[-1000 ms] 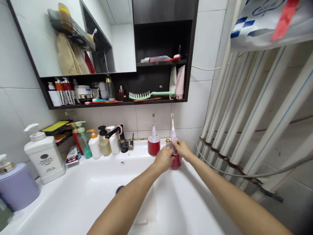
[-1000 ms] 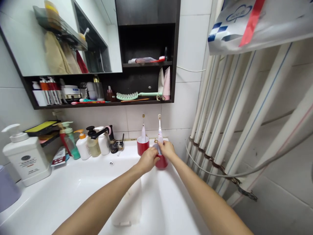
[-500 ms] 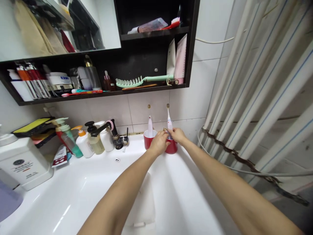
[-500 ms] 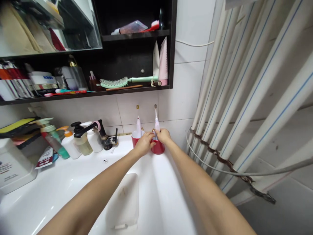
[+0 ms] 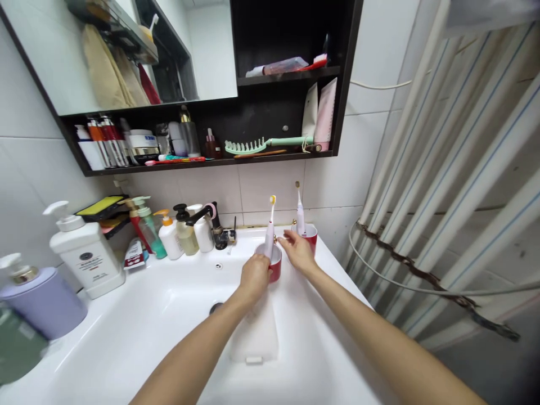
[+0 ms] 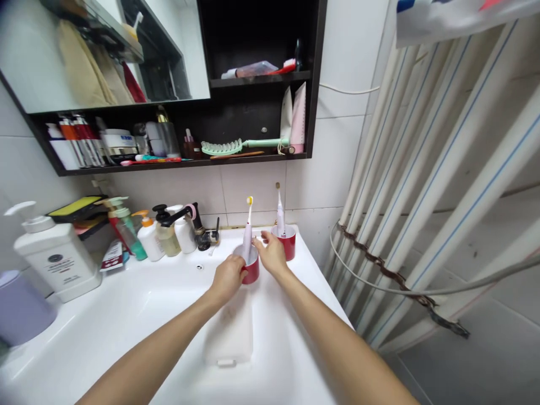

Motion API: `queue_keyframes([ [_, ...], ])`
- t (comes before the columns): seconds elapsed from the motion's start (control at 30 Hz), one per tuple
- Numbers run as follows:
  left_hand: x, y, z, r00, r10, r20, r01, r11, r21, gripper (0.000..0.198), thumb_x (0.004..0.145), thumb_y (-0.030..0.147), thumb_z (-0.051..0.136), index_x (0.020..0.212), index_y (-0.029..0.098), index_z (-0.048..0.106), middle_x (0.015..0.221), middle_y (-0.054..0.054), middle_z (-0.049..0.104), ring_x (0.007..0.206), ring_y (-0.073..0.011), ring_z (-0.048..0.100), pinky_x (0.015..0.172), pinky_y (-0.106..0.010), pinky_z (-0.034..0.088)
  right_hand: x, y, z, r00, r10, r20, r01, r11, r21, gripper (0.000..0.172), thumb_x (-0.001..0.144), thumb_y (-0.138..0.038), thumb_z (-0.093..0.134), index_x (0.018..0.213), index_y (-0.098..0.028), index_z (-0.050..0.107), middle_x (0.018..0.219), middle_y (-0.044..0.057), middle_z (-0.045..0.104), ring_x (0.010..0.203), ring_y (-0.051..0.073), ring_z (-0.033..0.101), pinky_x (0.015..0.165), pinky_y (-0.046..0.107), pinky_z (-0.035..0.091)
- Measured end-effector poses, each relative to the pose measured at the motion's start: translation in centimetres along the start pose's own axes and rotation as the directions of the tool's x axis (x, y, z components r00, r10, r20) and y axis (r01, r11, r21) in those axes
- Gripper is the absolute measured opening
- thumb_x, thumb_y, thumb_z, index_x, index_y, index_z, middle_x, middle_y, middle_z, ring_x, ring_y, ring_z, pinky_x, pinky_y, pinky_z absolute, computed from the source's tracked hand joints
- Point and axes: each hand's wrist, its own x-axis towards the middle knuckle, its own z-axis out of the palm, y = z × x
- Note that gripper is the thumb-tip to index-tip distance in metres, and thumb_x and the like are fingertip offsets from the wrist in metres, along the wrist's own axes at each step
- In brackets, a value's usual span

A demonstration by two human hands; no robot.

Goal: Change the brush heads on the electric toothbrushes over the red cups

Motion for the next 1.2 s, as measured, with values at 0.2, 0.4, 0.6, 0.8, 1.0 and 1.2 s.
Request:
queue_keyframes([
  [0.2, -6.9, -0.6, 0.4, 0.995, -0.069, 0.079, 0.07, 0.998, -0.009, 0.015, 0.062, 0.016, 0.04, 0.071, 0.015, 0.052, 0.075, -0.004, 0.054, 0.076, -0.0161, 0.045, 0.062, -0.024, 0.032, -4.8, -0.2, 4.8, 0.978, 0.052, 0.204, -0.064, 0.996, 0.056, 0.021, 0.06, -0.032, 0.046, 0.056, -0.013, 0.053, 0.051, 0.004, 0.055, 0.047, 0.014, 0.048, 0.044, 0.023, 0.035],
  [0.4, -9.1, -1.0, 0.6, 0.983, -0.153, 0.1, 0.158, 0.986, -0.051, 0.017, 0.061, 0.014, 0.038, 0.07, 0.014, 0.053, 0.075, -0.005, 0.054, 0.075, -0.0171, 0.046, 0.058, -0.025, 0.033, -6.5, -2.1, 4.7, 0.979, 0.0, 0.202, -0.027, 0.991, 0.129, 0.02, 0.062, -0.034, 0.043, 0.059, -0.015, 0.05, 0.053, 0.002, 0.052, 0.049, 0.013, 0.046, 0.046, 0.024, 0.035],
  [0.6, -9.4, -1.1, 0.3, 0.994, -0.108, 0.024, 0.109, 0.991, -0.082, 0.016, 0.061, 0.016, 0.04, 0.067, 0.015, 0.055, 0.074, -0.005, 0.055, 0.074, -0.0164, 0.046, 0.068, -0.028, 0.032, -6.8, -4.3, 1.2, 0.984, -0.089, 0.157, 0.043, 0.961, 0.274, 0.03, 0.069, -0.039, 0.034, 0.085, -0.016, 0.045, 0.068, 0.002, 0.051, 0.063, 0.013, 0.047, 0.055, 0.023, 0.039],
  [0.8, -9.2, -1.9, -0.3, 0.984, -0.177, 0.02, 0.178, 0.96, -0.217, 0.014, 0.062, 0.022, 0.044, 0.07, 0.019, 0.055, 0.077, -0.002, 0.055, 0.078, -0.0148, 0.046, 0.066, -0.025, 0.035, -7.8, -4.8, 0.0, 0.982, -0.018, 0.187, -0.099, 0.794, 0.6, 0.028, 0.066, -0.039, 0.041, 0.084, -0.018, 0.043, 0.07, 0.0, 0.048, 0.06, 0.011, 0.048, 0.051, 0.024, 0.041],
  [1.0, -9.1, -1.7, -0.1, 0.986, -0.145, 0.085, 0.164, 0.939, -0.303, 0.016, 0.058, 0.018, 0.048, 0.071, 0.019, 0.057, 0.078, -0.004, 0.057, 0.08, -0.0182, 0.047, 0.07, -0.029, 0.034, -8.4, -5.0, -1.1, 0.891, 0.017, 0.453, -0.366, 0.616, 0.697, 0.026, 0.068, -0.037, 0.041, 0.088, -0.02, 0.041, 0.065, -0.001, 0.048, 0.05, 0.009, 0.047, 0.046, 0.023, 0.041],
  [1.2, -7.0, -1.4, -2.5, 0.93, -0.359, 0.08, 0.196, 0.3, -0.934, 0.024, 0.068, 0.03, 0.037, 0.079, 0.015, 0.051, 0.079, -0.007, 0.057, 0.075, -0.0147, 0.052, 0.071, -0.029, 0.037, -11.6, -4.3, -0.6, 0.692, 0.013, 0.722, -0.611, 0.544, 0.575, 0.026, 0.071, -0.039, 0.035, 0.08, -0.017, 0.045, 0.054, -0.002, 0.045, 0.043, 0.006, 0.042, 0.041, 0.02, 0.037],
])
